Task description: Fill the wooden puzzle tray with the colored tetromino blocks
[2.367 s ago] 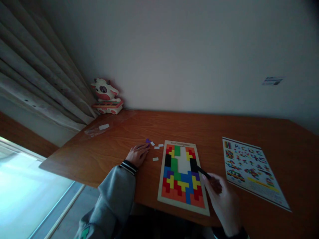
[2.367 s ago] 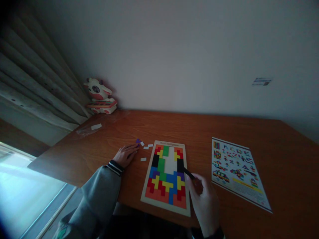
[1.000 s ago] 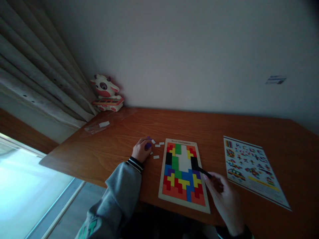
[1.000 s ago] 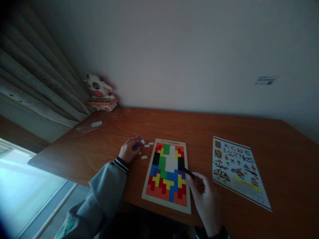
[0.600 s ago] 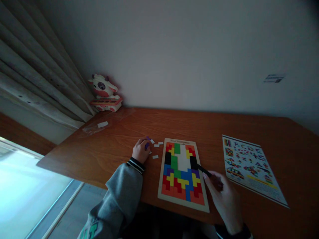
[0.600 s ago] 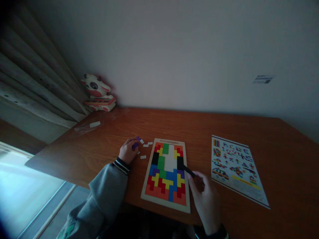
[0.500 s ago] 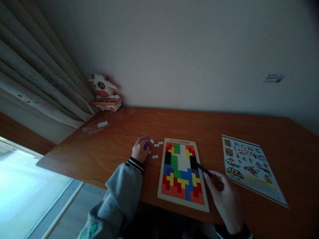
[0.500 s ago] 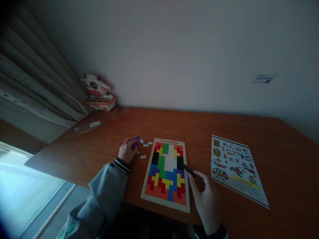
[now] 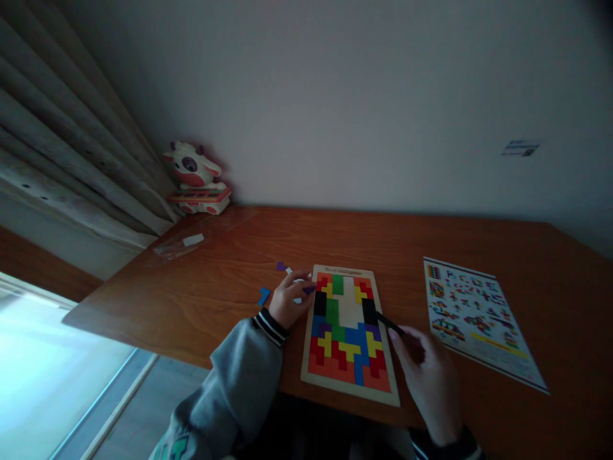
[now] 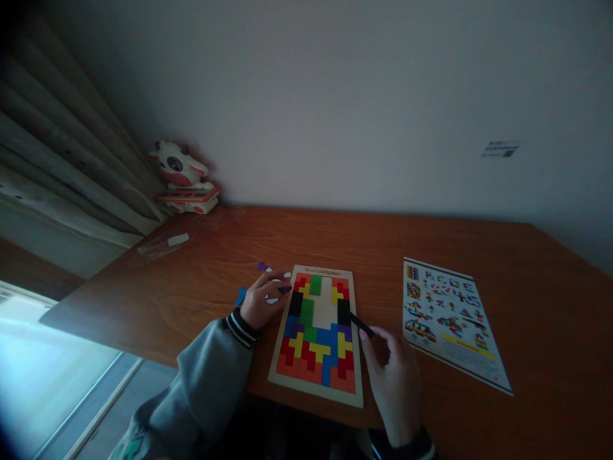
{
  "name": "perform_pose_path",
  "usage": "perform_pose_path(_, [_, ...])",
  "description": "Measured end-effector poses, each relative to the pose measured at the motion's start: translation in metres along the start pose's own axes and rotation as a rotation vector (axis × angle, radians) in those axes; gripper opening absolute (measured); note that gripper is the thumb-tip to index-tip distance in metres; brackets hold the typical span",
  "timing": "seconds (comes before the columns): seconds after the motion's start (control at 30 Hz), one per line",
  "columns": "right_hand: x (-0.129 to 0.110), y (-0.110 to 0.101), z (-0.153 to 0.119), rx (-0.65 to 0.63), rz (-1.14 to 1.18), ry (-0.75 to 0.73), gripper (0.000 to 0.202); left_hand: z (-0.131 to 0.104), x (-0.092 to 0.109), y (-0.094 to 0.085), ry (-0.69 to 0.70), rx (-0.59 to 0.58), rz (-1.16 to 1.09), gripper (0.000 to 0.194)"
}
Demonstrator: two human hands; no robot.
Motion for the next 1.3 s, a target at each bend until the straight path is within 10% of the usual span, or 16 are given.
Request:
perform_pose_path(0.27, [-0.011,0.001,0.002,-0.042,-0.021,-0.113,0.043,-0.01,0.048,0.044,0.163,-0.234,-0.241,0.017])
perform_pose_path(0.6, [-0.043,0.01,-0.009,-0.292,0.094,-0.373,0.02,-0.012,0.046,0.038,0.123,-0.206,-0.223,0.018])
perform_pose_path(1.0, [-0.063,0.029,0.005,-0.358,0.39,0.009,0.037,-0.014,0.065,0.032,0.205,-0.152,-0.319,0.018])
perform_pose_path(1.3, [-0.07,0.044,0.012,-0.408,0.565,0.027,0.033,-0.015,0.068,0.034,0.227,-0.192,-0.363,0.019])
Point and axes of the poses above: each hand's wrist, its own z-axis towards the middle knuckle, its own y-axis out of the palm, x = y × z, the point moved 6 cm from there along z, towards the middle knuckle, and after that the axes turned 1 degree about -y, right-handed, at the moved point
